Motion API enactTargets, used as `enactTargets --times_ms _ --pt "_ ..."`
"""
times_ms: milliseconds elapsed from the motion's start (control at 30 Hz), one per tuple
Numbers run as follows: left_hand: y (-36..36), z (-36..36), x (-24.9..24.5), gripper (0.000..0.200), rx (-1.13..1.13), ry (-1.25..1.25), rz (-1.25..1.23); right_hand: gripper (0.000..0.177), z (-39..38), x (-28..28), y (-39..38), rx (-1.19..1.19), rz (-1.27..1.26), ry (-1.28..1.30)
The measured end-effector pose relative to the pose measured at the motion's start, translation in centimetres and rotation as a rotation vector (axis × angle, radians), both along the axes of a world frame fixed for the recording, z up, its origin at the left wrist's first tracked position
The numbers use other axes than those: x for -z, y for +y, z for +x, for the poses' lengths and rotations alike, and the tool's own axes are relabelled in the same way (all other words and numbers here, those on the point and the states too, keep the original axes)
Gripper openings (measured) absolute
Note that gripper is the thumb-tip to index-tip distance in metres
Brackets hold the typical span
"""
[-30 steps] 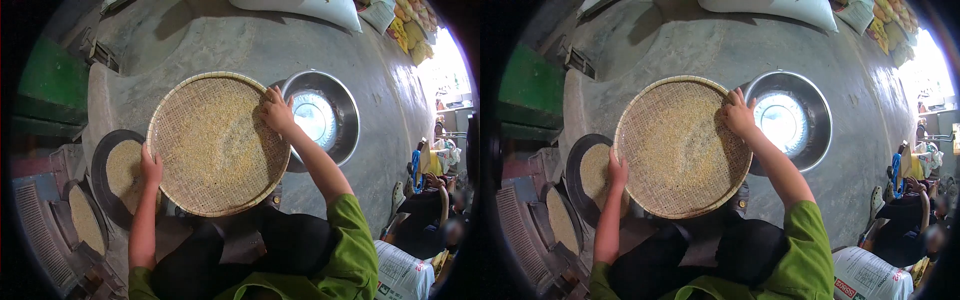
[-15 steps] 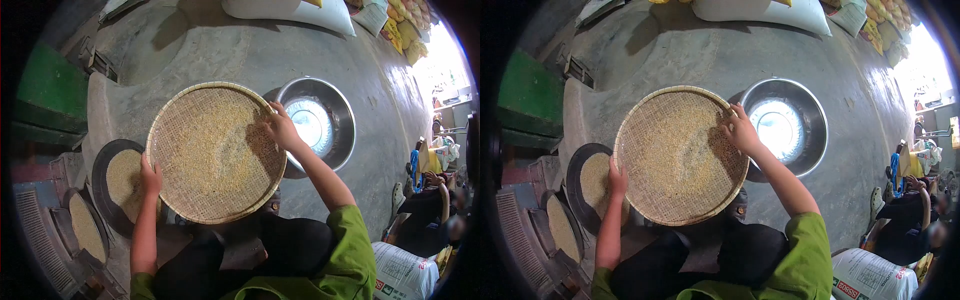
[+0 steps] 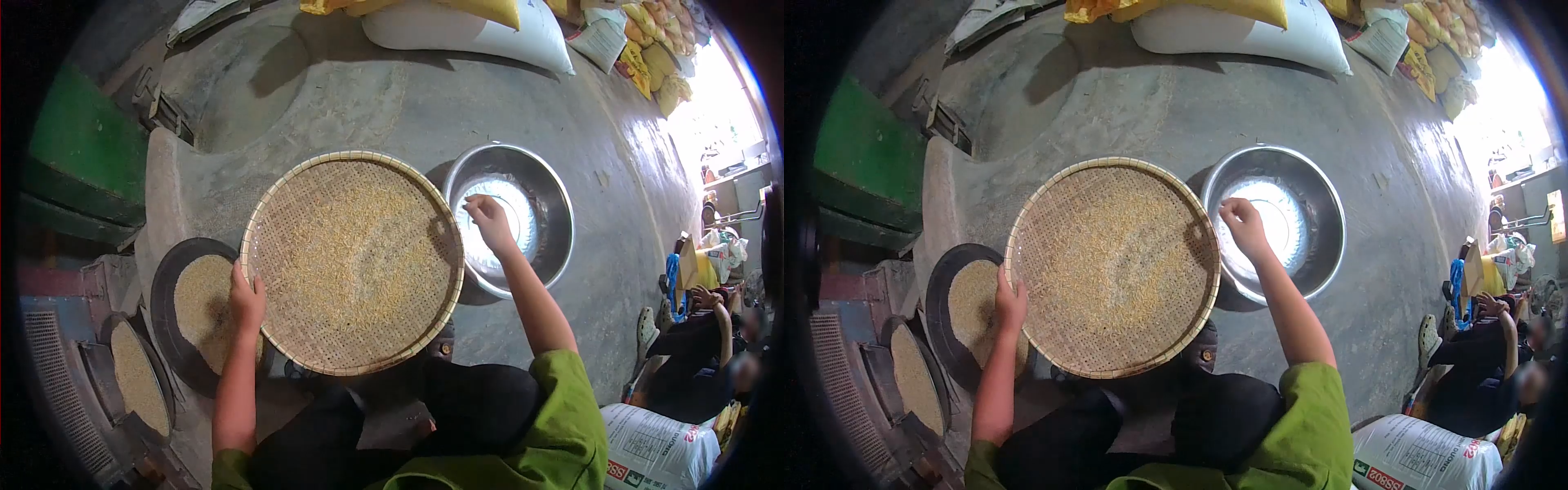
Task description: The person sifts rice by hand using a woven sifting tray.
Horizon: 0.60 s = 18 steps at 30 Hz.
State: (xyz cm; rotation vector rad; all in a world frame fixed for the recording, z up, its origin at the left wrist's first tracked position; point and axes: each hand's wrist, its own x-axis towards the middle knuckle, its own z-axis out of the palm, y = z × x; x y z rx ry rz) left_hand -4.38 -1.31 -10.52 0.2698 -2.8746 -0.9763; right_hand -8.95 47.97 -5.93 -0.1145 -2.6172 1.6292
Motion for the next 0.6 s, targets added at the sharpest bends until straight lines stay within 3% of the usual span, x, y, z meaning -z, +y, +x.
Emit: enactTargets --times_ms 67,233,333,400,433,467,533,600 --pt "0.1 0.0 -0.5 0.054 -0.005 0.0 -0.001 0.019 0.2 0.6 0.7 0.113 -0.077 -0.159" --pt "0.3 0.1 -0.7 0.054 -0.017 -0.044 0.009 0.023 0.7 2.8 2.2 0.109 0.037 -0.103" --pt "0.5 0.1 -1.1 0.054 -0.023 -0.06 -0.019 0.023 0.9 5.3 3.9 0.237 0.0 -0.259" --pt "0.4 0.0 -1.0 0.054 -0.027 -0.061 -0.014 0.026 1.2 8.8 5.8 0.175 0.206 -0.508" --pt "0.4 0.0 -1.0 0.054 -0.031 -0.064 -0.007 0.027 2.1 9.2 5.5 0.056 0.4 -0.371" --pt "0.4 0.1 -1.0 0.054 -0.03 -0.067 -0.009 0.023 2.6 9.4 5.4 0.023 0.546 -0.464" --pt "0.5 0.1 -1.0 0.054 -0.03 -0.066 0.016 0.021 3.2 9.3 5.2 -0.265 0.939 -0.443" --pt "0.6 0.0 -1.1 0.054 -0.02 -0.059 0.013 0.021 4.2 8.8 4.4 -0.164 0.982 -0.478"
